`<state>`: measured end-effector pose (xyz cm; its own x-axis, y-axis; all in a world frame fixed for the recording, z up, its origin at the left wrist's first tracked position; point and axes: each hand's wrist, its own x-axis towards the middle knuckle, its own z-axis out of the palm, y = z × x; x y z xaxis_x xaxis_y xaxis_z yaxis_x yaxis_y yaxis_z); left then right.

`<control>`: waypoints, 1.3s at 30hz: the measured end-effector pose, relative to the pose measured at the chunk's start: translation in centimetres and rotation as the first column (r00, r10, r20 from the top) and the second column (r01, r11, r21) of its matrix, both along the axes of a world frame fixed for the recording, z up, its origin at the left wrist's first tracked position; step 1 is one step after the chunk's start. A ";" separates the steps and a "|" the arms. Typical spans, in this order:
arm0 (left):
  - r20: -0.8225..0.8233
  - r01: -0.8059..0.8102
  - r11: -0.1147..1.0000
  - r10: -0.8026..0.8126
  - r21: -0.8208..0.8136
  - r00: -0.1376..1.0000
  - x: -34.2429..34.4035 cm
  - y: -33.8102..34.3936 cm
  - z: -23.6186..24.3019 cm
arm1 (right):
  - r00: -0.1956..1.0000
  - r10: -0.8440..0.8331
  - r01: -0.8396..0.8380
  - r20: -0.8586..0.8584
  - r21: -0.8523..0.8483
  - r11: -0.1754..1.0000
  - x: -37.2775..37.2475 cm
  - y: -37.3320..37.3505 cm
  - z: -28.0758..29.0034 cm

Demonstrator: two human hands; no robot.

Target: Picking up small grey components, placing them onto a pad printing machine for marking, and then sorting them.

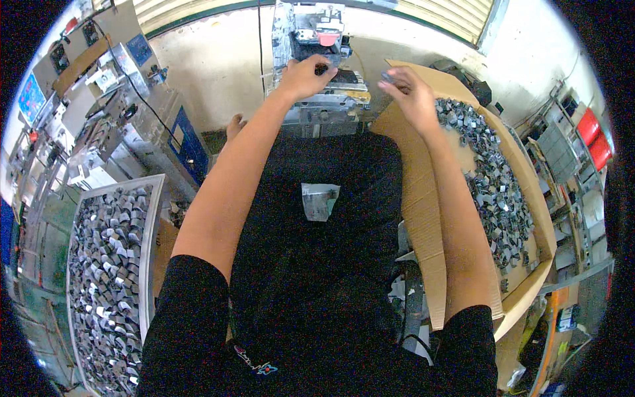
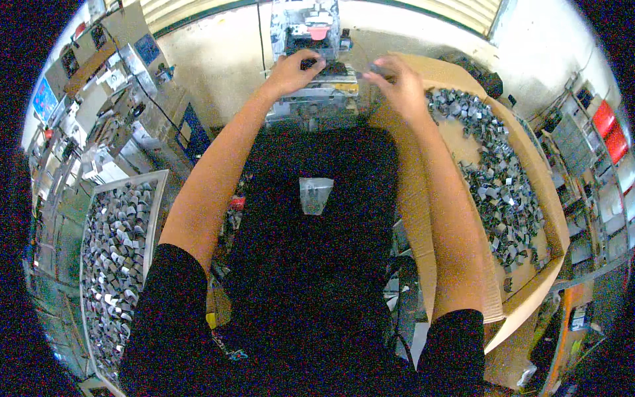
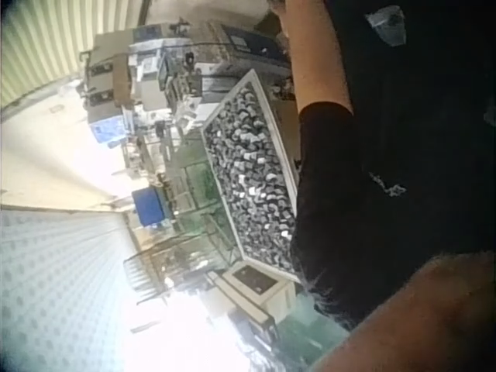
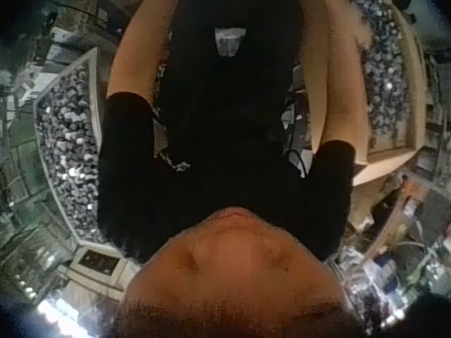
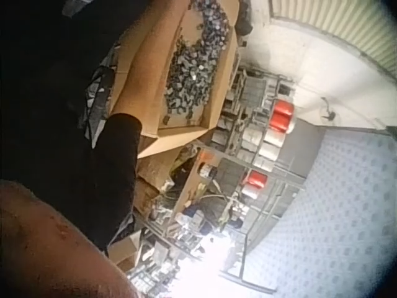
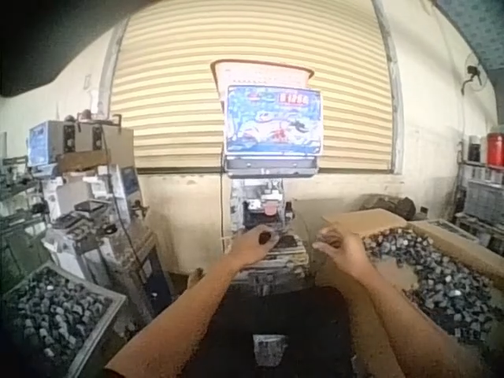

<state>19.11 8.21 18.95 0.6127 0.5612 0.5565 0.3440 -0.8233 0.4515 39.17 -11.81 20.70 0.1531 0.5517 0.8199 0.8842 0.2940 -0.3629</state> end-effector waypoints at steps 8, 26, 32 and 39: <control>0.477 0.119 0.962 0.013 -0.245 0.879 -0.2 -0.7 0.1 | 0.999 -0.030 0.032 0.032 -0.077 0.996 -6.0 7.3 -0.5; 0.646 0.196 0.916 0.085 -0.350 0.759 -2.4 -0.6 0.6 | 0.976 -0.153 0.186 0.155 -0.225 0.957 -8.8 7.0 -2.6; 0.795 0.404 0.812 0.116 -0.421 0.596 -5.0 -5.5 1.3 | 0.904 -0.288 0.340 0.314 -0.124 0.932 -7.2 5.5 -3.8; 0.724 0.264 0.886 0.109 -0.381 0.681 -17.8 -12.0 1.0 | 0.940 -0.190 0.253 0.284 -0.205 0.946 -5.3 3.9 -2.4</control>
<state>1.29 -3.82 19.97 0.1852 0.8146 0.5497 -0.2911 -0.4888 0.8224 33.89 -7.89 18.34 0.0955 0.7092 0.6985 0.9887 0.0142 -0.1495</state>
